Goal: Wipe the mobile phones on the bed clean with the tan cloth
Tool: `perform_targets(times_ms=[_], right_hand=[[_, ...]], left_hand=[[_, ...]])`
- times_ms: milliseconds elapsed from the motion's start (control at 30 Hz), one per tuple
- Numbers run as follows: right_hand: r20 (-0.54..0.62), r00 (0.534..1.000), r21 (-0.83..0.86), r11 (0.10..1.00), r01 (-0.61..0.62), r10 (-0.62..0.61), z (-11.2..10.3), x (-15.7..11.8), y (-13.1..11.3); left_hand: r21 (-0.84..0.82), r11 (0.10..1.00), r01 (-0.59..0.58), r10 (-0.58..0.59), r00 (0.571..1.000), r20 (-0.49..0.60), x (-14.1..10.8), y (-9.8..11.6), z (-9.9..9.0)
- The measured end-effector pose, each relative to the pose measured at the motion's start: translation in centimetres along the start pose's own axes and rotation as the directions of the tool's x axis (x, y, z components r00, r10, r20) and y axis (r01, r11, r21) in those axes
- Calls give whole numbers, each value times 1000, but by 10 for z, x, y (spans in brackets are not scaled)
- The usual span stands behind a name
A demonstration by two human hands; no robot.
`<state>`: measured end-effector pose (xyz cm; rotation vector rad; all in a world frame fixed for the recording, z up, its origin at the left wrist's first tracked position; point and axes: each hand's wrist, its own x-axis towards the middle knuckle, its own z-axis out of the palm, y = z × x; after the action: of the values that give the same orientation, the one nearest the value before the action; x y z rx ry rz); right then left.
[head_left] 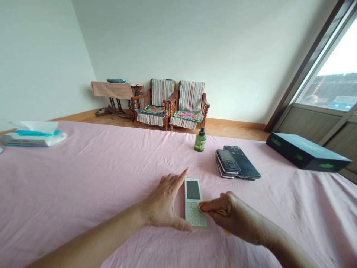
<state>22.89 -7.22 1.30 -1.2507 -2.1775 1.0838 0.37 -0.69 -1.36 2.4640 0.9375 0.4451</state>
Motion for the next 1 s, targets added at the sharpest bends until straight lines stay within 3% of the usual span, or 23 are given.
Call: perform_targets(times_ms=[367, 633, 833, 1000], right_hand=[[89, 996, 30, 999, -16, 13, -6, -4, 2], [47, 998, 28, 999, 41, -43, 8, 5, -1], [68, 998, 6, 1000, 9, -9, 2, 2, 4], [-6, 994, -122, 987, 106, -108, 13, 12, -7]], left_hand=[[7, 1000, -1, 1, 1000, -1, 0, -4, 2], [11, 1000, -9, 9, 1000, -25, 0, -3, 3], [12, 1000, -24, 24, 1000, -14, 1, -3, 2], [23, 1000, -19, 20, 999, -41, 1, -4, 4]])
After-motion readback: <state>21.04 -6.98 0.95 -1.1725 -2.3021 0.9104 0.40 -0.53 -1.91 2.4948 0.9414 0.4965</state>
